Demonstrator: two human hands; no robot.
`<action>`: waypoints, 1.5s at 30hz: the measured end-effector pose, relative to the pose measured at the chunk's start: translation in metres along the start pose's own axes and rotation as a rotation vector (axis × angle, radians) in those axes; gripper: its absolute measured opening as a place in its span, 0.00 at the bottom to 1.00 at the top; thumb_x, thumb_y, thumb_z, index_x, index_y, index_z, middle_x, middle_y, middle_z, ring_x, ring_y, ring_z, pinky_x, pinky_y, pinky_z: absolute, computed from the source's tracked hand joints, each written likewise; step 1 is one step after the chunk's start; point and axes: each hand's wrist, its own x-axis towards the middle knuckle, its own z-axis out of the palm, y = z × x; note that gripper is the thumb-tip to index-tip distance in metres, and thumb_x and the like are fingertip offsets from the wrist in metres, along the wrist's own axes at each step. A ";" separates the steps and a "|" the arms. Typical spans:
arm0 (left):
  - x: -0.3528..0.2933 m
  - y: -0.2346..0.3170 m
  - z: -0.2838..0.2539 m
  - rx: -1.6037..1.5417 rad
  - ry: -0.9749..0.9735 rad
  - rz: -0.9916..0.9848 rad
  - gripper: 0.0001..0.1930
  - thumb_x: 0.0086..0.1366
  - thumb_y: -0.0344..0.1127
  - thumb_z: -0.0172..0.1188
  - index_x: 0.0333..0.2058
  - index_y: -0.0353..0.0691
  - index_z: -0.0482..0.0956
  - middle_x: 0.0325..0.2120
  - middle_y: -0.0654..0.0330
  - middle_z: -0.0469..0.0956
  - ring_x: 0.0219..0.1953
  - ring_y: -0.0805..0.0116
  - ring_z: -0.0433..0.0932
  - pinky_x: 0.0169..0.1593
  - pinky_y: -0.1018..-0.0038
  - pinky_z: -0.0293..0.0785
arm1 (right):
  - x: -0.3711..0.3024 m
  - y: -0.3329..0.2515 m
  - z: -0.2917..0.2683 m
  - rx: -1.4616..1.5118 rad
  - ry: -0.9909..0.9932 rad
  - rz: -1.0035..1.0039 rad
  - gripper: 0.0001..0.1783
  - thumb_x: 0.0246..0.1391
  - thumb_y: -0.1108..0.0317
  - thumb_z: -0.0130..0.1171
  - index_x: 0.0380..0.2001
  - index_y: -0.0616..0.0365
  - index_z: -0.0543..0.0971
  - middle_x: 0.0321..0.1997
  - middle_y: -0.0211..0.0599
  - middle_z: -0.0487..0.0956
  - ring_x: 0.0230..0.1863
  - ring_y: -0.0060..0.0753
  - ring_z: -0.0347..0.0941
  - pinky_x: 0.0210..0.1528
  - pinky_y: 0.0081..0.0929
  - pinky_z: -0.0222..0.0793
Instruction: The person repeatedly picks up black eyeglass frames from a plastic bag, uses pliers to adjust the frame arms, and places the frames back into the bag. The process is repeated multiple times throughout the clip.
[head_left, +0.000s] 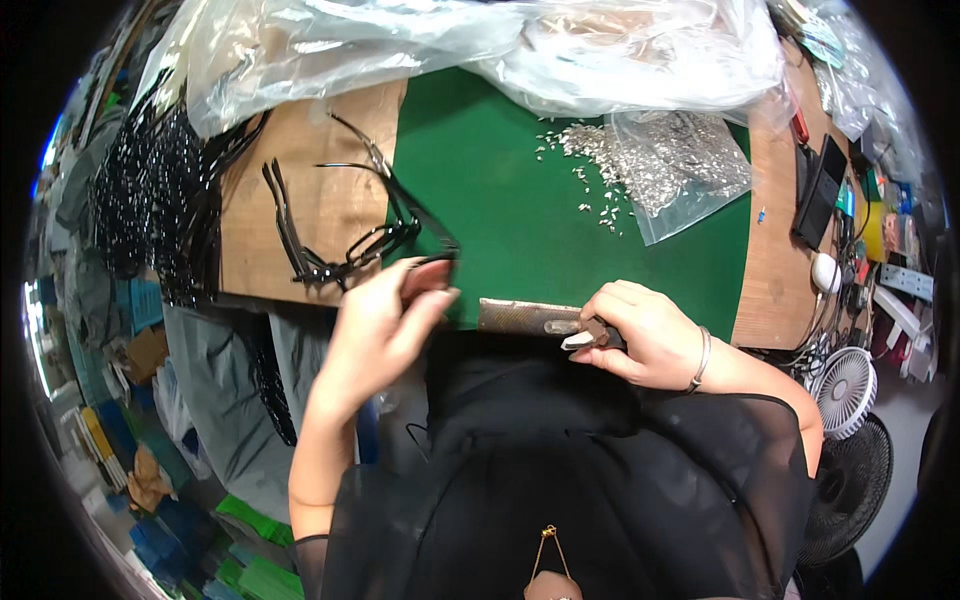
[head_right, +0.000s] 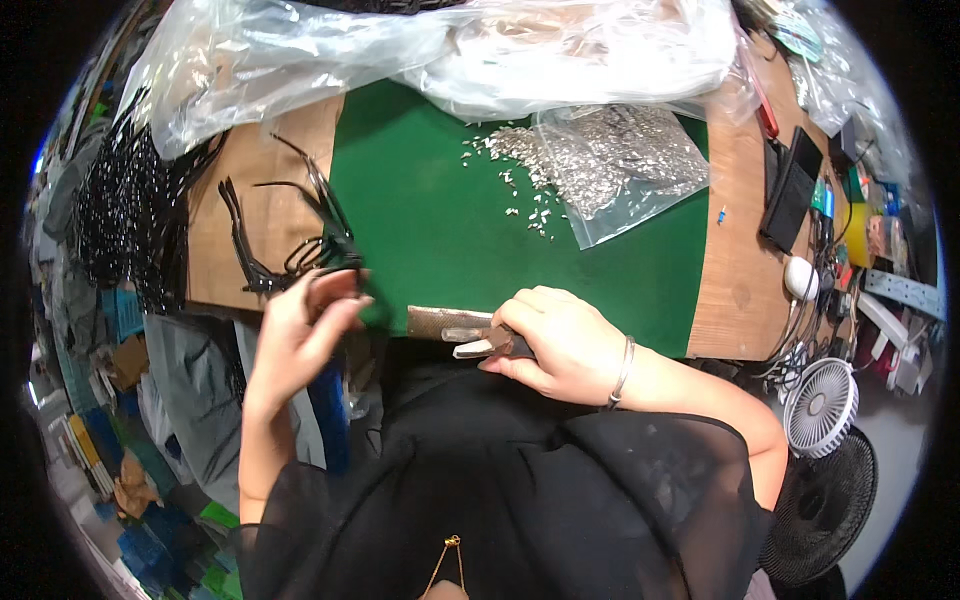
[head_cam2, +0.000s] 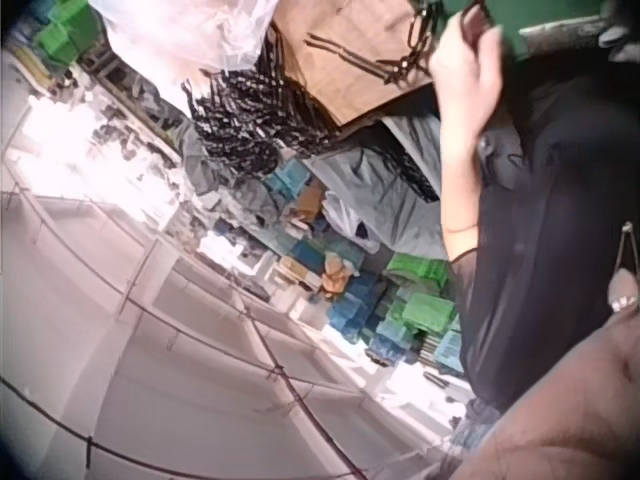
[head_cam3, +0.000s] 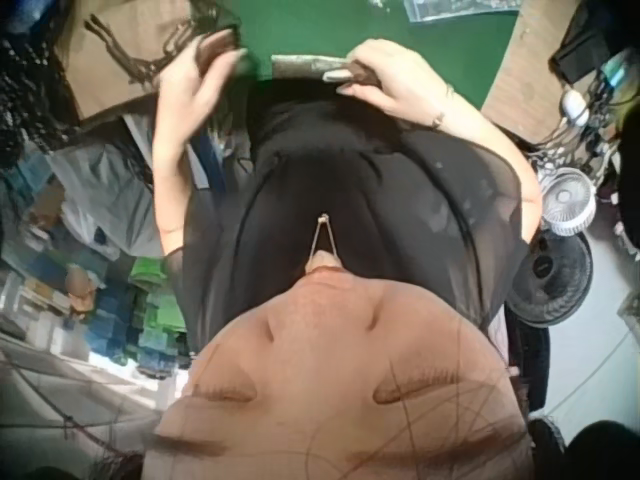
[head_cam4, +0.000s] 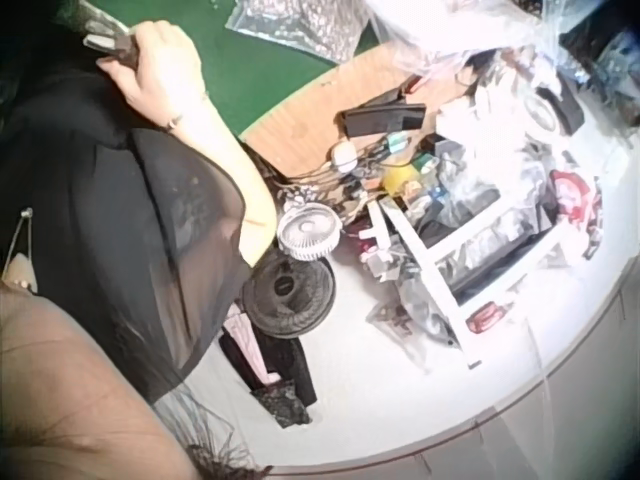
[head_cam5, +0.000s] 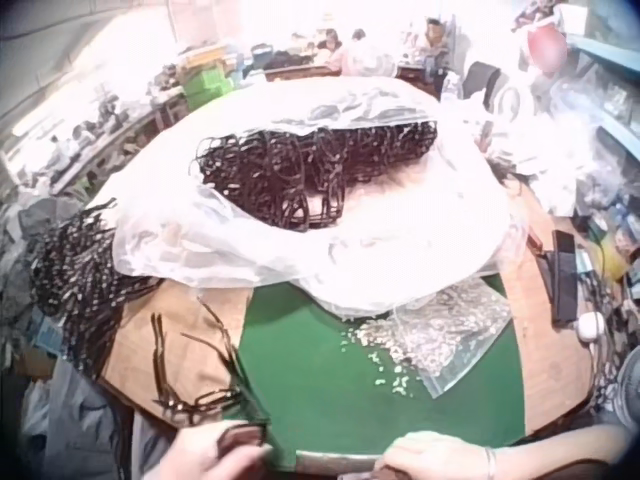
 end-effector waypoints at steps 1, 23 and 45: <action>0.003 -0.003 -0.015 0.195 0.059 0.113 0.13 0.56 0.30 0.55 0.40 0.31 0.71 0.27 0.54 0.75 0.30 0.63 0.75 0.36 0.74 0.70 | 0.002 0.001 -0.002 0.011 -0.005 0.031 0.13 0.43 0.62 0.60 0.25 0.57 0.69 0.25 0.39 0.71 0.30 0.42 0.69 0.32 0.32 0.65; 0.263 0.022 -0.027 0.756 0.671 0.133 0.16 0.57 0.47 0.52 0.31 0.39 0.75 0.29 0.50 0.76 0.37 0.50 0.75 0.39 0.62 0.70 | -0.006 0.048 0.005 -0.606 0.355 0.160 0.29 0.34 0.69 0.59 0.45 0.65 0.66 0.44 0.43 0.67 0.30 0.39 0.69 0.32 0.32 0.65; -0.010 0.060 0.069 -0.929 0.071 -0.067 0.45 0.51 0.16 0.55 0.59 0.41 0.33 0.41 0.47 0.69 0.26 0.80 0.71 0.35 0.85 0.69 | 0.013 0.063 0.008 -0.463 0.323 0.196 0.09 0.39 0.68 0.58 0.24 0.59 0.69 0.24 0.40 0.70 0.30 0.42 0.69 0.31 0.35 0.65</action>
